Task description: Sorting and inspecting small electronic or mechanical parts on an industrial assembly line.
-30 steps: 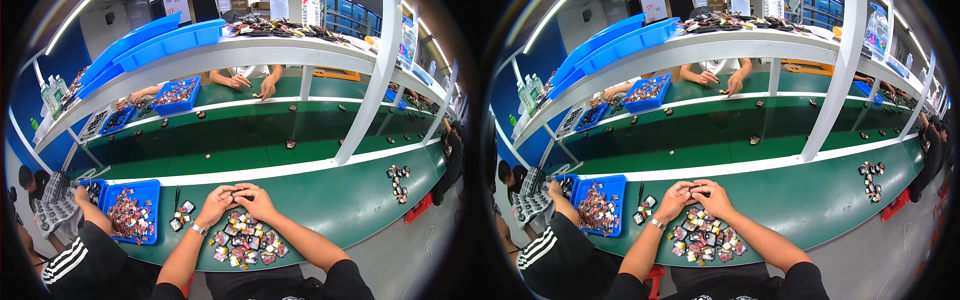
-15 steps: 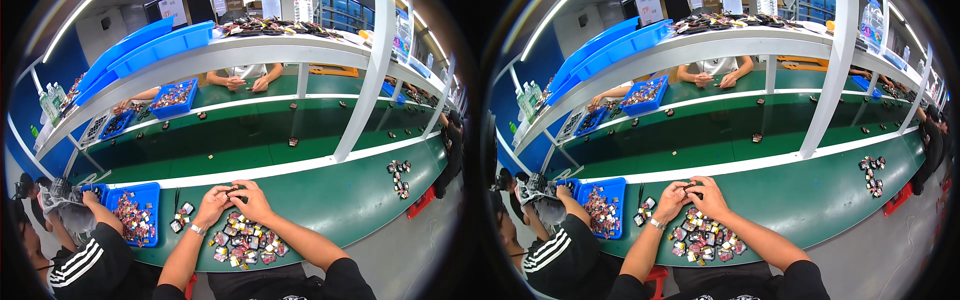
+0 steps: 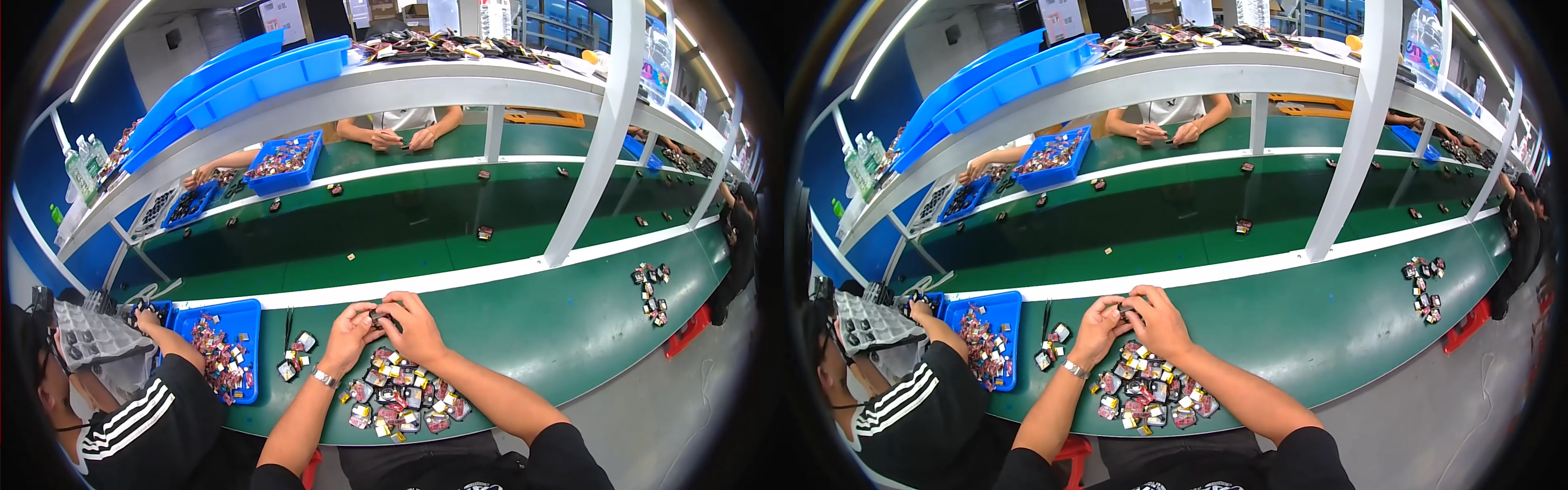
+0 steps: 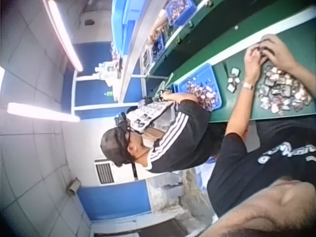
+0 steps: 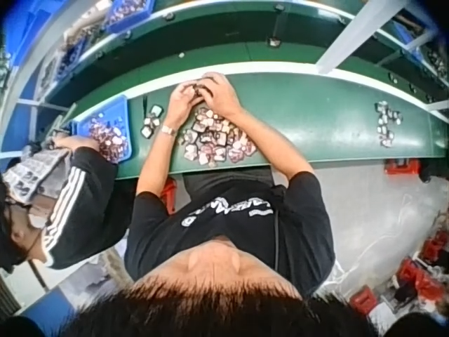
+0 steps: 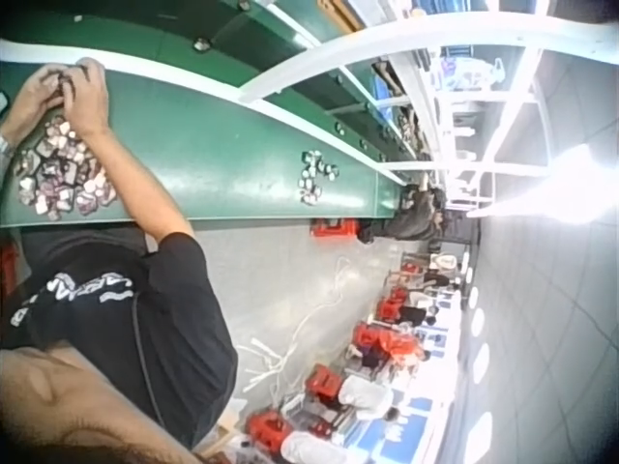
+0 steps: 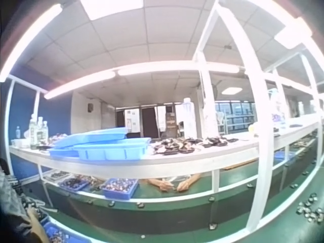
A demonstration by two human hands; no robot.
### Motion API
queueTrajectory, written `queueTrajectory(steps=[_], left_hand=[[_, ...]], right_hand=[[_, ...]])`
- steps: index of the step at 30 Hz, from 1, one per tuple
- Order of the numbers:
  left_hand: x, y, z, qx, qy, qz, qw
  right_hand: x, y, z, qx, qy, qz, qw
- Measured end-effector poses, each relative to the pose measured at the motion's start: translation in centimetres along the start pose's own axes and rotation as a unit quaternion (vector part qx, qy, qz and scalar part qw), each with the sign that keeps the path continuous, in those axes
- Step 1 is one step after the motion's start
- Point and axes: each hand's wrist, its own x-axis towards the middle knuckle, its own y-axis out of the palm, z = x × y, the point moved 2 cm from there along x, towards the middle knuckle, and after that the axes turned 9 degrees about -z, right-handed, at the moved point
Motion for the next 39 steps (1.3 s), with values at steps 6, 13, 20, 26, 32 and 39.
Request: queueTrajectory(steps=[6, 13, 20, 26, 32, 39], left_hand=[[0.1, 0.2, -0.3, -0.007, -0.010, 0.000, 1.000], [-0.2, 0.8, -0.6, 0.009, -0.019, -0.007, 1.000], [-0.1, 0.8, -0.5, 0.022, -0.014, -0.006, 1.000], [-0.2, 1.0, -0.5, 0.037, -0.009, -0.010, 0.999], [-0.3, 1.3, -0.6, 0.033, 0.004, -0.045, 0.998], [-0.1, 1.4, 0.1, 0.061, 0.034, -0.069, 0.995]], right_hand=[[-0.1, 0.2, 0.2, -0.044, -0.088, -0.007, 0.995], [-0.1, 0.4, 0.4, -0.065, -0.090, -0.027, 0.993], [-0.2, 0.3, 0.1, -0.113, -0.136, -0.016, 0.984], [-0.4, 0.6, -0.4, -0.130, -0.143, -0.007, 0.981], [-0.2, 0.2, -0.2, -0.117, -0.145, -0.011, 0.982], [-0.4, 0.5, -1.7, 0.115, 0.172, 0.000, 0.978]])
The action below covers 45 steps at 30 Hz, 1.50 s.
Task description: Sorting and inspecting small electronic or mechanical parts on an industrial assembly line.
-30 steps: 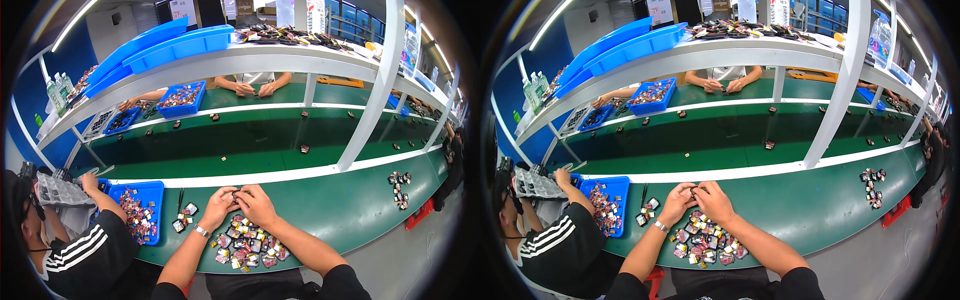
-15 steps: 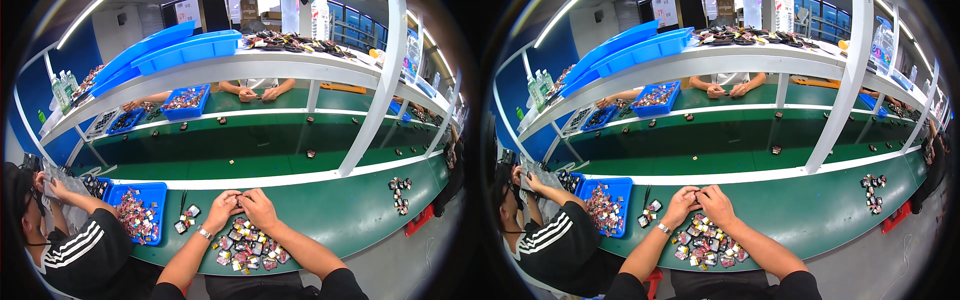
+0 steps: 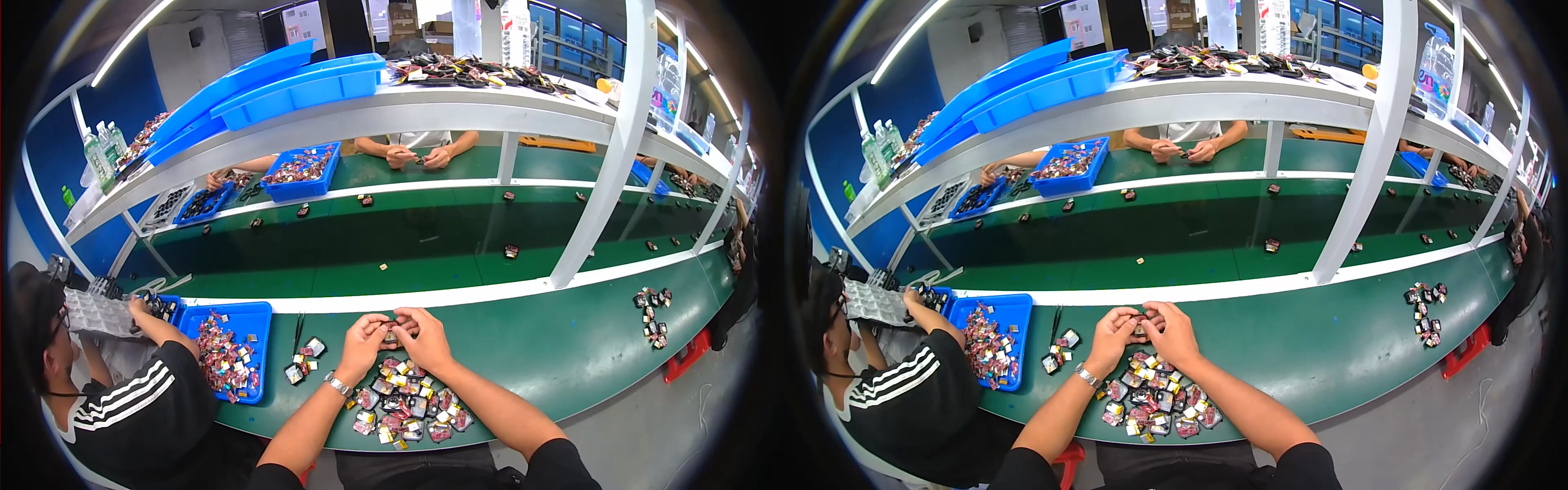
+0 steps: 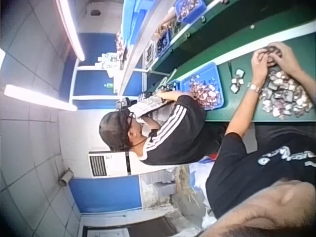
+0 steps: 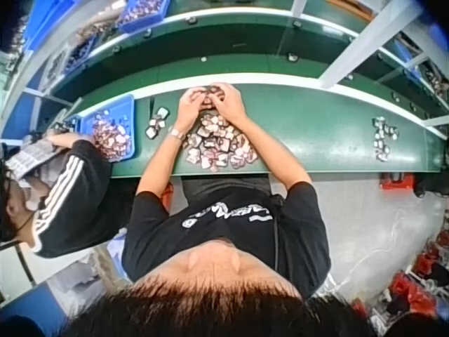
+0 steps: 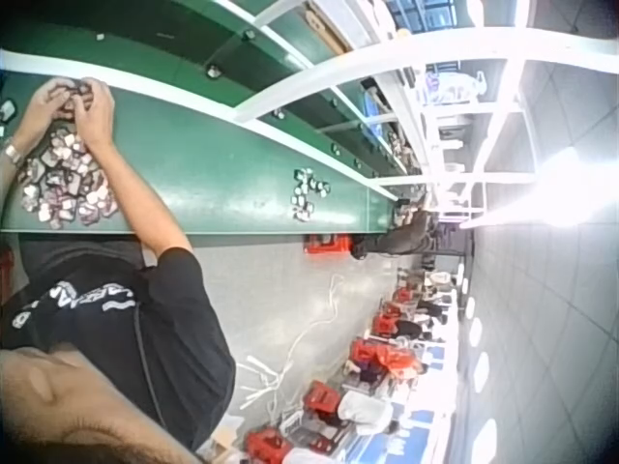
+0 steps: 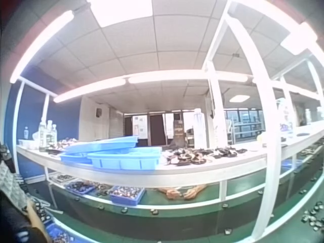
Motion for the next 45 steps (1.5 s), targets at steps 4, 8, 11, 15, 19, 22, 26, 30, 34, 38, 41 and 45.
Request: queueTrajectory(steps=[4, 8, 11, 15, 19, 22, 26, 30, 34, 38, 41, 45], left_hand=[[0.0, -0.1, 0.4, 0.069, 0.034, -0.012, 0.997], [0.0, 0.0, 0.5, 0.047, 0.054, 0.012, 0.997], [0.1, -0.3, 0.8, 0.057, 0.079, 0.023, 0.995], [-0.1, -0.4, 0.3, 0.053, 0.065, 0.028, 0.996], [0.7, -1.1, -0.5, -0.017, 0.089, -0.016, 0.996], [1.2, -2.2, -0.3, -0.010, 0.081, -0.043, 0.996], [1.6, -1.6, -0.1, 0.018, 0.089, -0.012, 0.996], [1.1, -2.3, 0.1, 0.018, 0.078, -0.020, 0.997], [0.7, -1.9, 0.0, 0.089, 0.089, 0.011, 0.992], [0.5, -1.5, -0.9, 0.162, 0.097, 0.031, 0.982], [0.4, -1.4, -1.1, 0.177, 0.085, 0.054, 0.979], [0.0, -0.7, -0.9, 0.170, 0.053, 0.102, 0.979]], right_hand=[[-0.2, 0.2, 0.0, -0.004, 0.013, 0.005, 1.000], [-0.1, 0.0, 0.4, -0.016, -0.003, -0.007, 1.000], [-0.3, 0.1, 0.7, -0.006, -0.001, -0.001, 1.000], [0.4, 0.0, 0.6, -0.001, -0.002, -0.003, 1.000], [7.0, -0.9, -4.8, 0.032, 0.064, -0.055, 0.996], [13.1, -2.6, -6.4, -0.105, 0.180, -0.146, 0.967], [15.6, -5.5, -9.1, -0.262, 0.120, -0.134, 0.948], [10.3, -5.3, -4.9, -0.238, -0.030, -0.075, 0.968], [1.6, -5.8, 1.2, -0.271, 0.084, 0.240, 0.929], [-1.3, -5.2, 1.9, -0.290, -0.028, 0.261, 0.920], [-1.2, -4.6, 2.5, -0.228, 0.057, 0.304, 0.923], [1.0, -4.2, 2.6, -0.160, 0.067, 0.295, 0.940]])
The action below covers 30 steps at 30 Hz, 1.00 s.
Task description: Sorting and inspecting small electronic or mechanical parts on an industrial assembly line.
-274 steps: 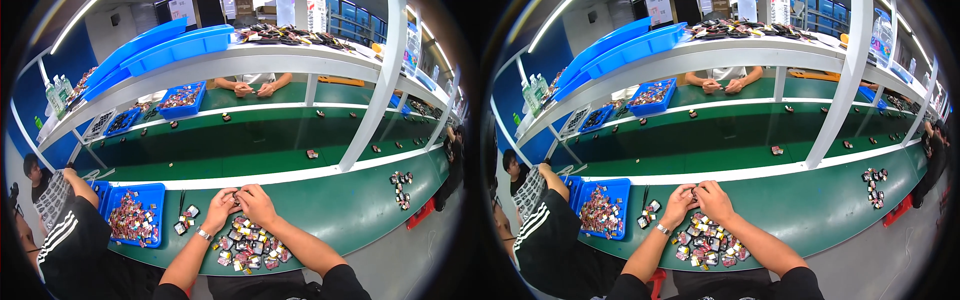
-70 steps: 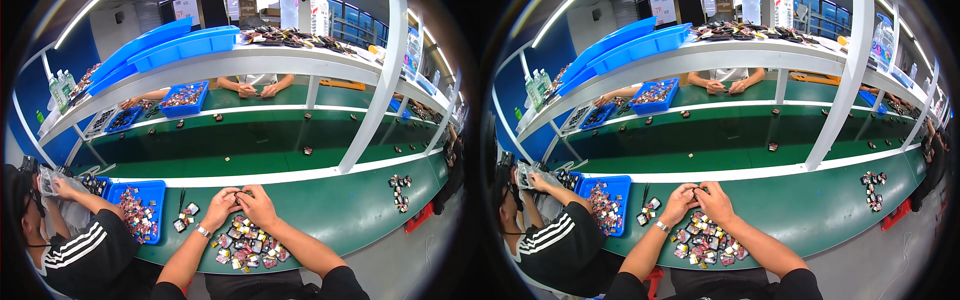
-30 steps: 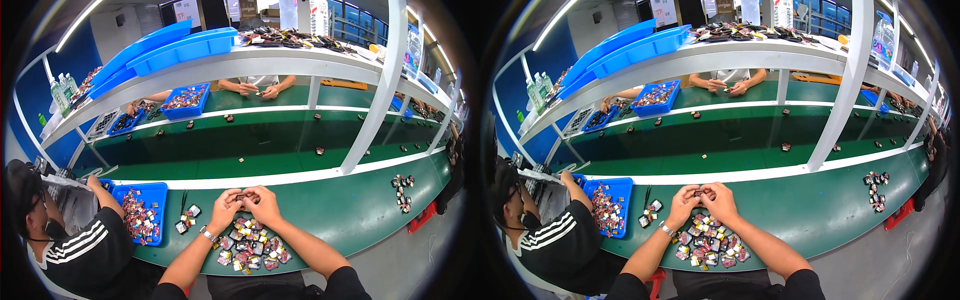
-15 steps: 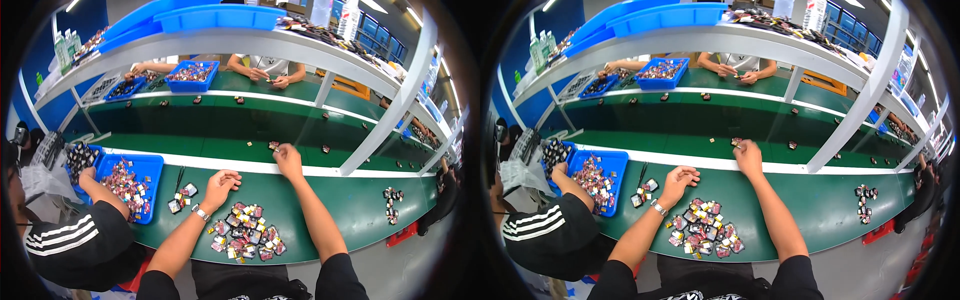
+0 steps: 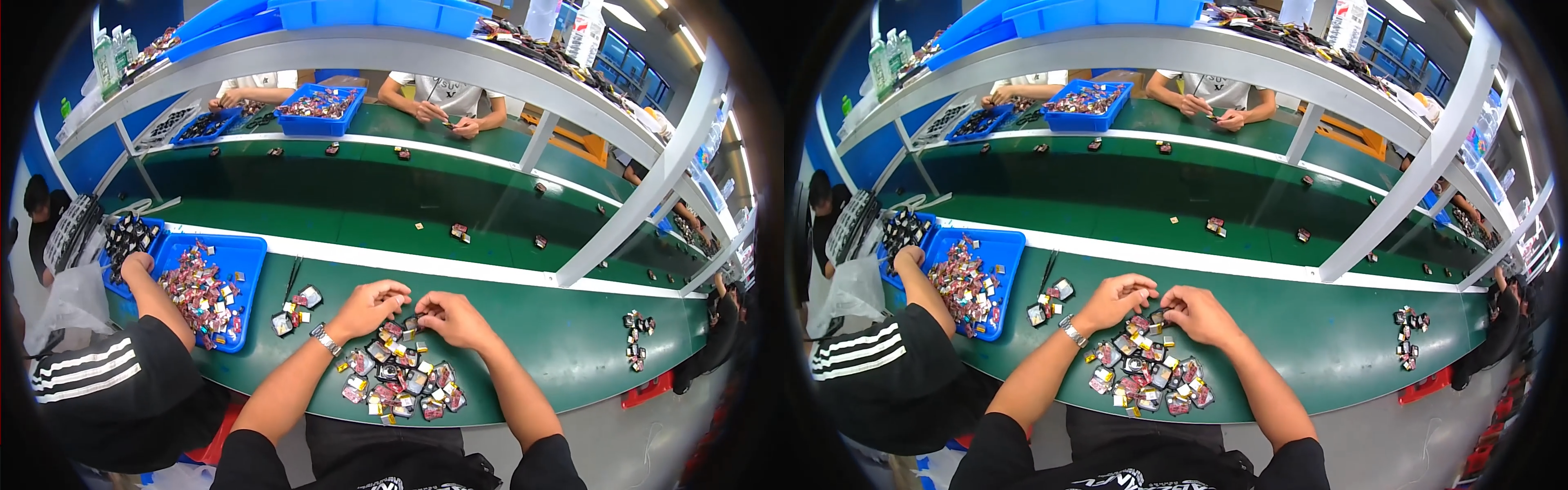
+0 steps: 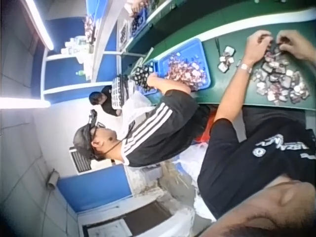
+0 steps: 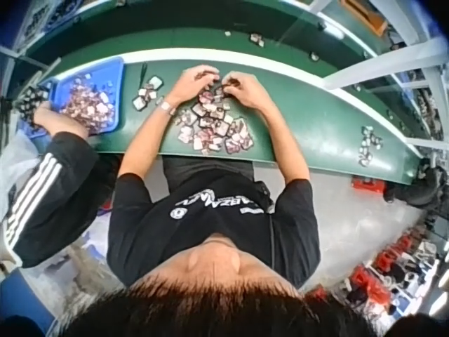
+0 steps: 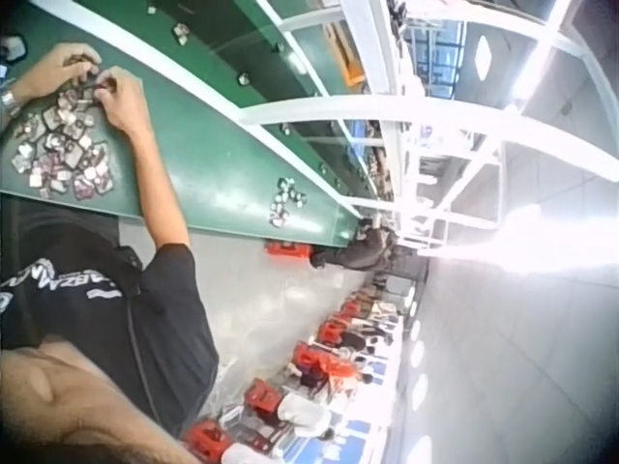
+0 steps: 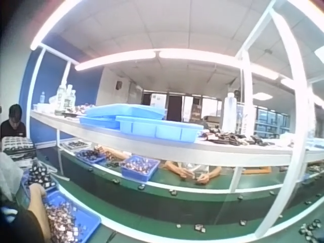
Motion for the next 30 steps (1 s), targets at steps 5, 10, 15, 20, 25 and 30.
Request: queueTrajectory(steps=[5, 10, 15, 20, 25, 30], left_hand=[[-0.1, -0.1, 0.1, -0.079, -0.030, 0.068, 0.994], [-0.2, 0.1, -1.1, -0.172, -0.077, 0.027, 0.982], [0.0, -0.1, -0.5, -0.193, -0.092, 0.012, 0.977], [0.0, 0.1, -0.1, -0.211, -0.106, -0.009, 0.972], [0.0, 0.5, -0.4, -0.224, -0.109, -0.018, 0.968], [0.0, 0.2, -0.1, -0.231, -0.110, -0.025, 0.966]], right_hand=[[1.6, 0.4, 2.0, 0.021, -0.020, -0.053, 0.998], [1.5, 1.5, 1.4, -0.093, -0.223, -0.250, 0.938], [1.1, 2.4, 1.6, -0.149, -0.225, -0.256, 0.928], [1.3, 2.2, 1.2, -0.208, -0.245, -0.227, 0.919], [1.3, 2.1, 1.3, -0.244, -0.286, -0.241, 0.895], [1.4, 2.2, 0.8, -0.238, -0.302, -0.240, 0.891]])
